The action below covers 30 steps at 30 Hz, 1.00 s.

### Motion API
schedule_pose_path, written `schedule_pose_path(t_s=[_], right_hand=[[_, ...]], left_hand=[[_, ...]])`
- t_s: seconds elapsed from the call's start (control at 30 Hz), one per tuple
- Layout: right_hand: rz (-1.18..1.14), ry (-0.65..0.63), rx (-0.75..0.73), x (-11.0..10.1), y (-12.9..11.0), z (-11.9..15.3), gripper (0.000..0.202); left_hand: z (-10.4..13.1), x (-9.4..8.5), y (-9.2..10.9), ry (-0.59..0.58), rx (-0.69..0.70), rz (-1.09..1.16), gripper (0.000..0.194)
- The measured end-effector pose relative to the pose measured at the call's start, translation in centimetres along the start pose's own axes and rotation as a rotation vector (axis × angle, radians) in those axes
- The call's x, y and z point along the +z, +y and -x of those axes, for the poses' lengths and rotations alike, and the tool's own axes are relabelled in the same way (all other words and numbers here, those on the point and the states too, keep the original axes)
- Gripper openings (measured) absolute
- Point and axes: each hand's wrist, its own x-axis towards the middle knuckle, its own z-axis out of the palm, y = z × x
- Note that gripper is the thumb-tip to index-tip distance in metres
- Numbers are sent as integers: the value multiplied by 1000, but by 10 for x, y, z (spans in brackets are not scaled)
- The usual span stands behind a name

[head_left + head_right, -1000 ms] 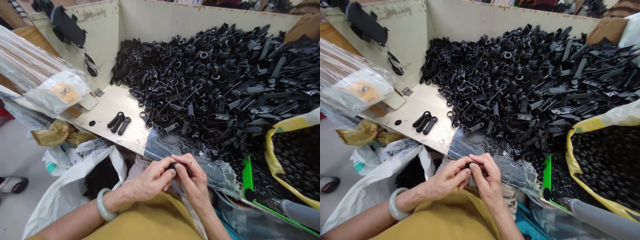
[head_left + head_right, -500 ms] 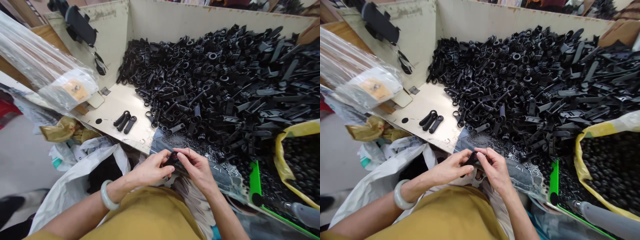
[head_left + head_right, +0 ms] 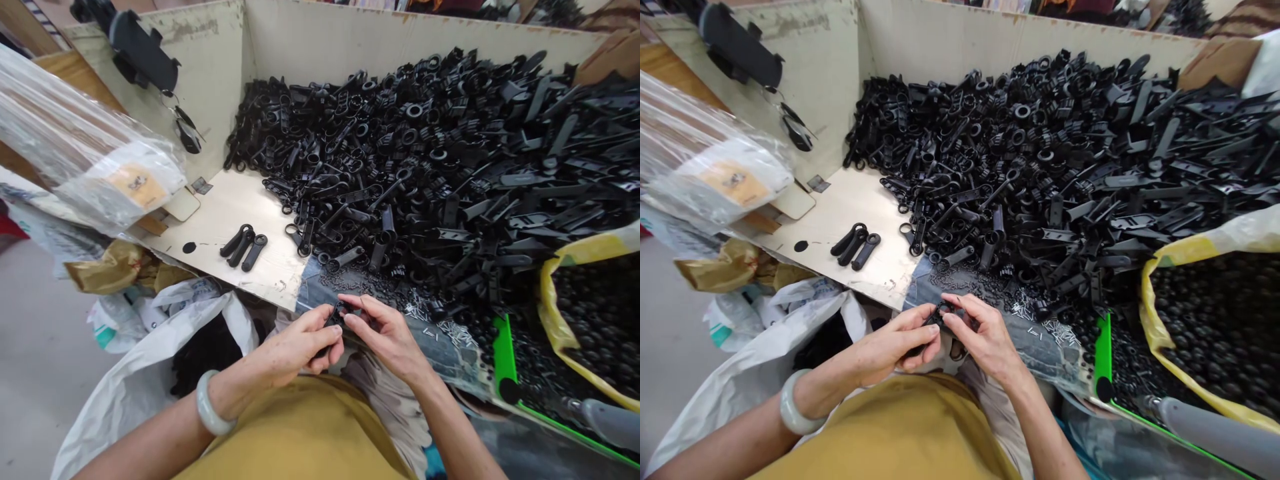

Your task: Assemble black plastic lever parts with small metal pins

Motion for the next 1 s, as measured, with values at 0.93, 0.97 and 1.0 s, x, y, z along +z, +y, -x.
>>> schedule_pose_path(t_s=[0.93, 0.97, 1.0], right_hand=[[490, 287, -70, -20, 21, 32, 19], [525, 270, -82, -19, 22, 29, 20], [562, 254, -90, -18, 24, 26, 21]], left_hand=[[-57, 5, -1, 554, 481, -1577, 10], [-56, 2, -2, 552, 512, -1547, 11], [-56, 0, -2, 547, 546, -1500, 12]])
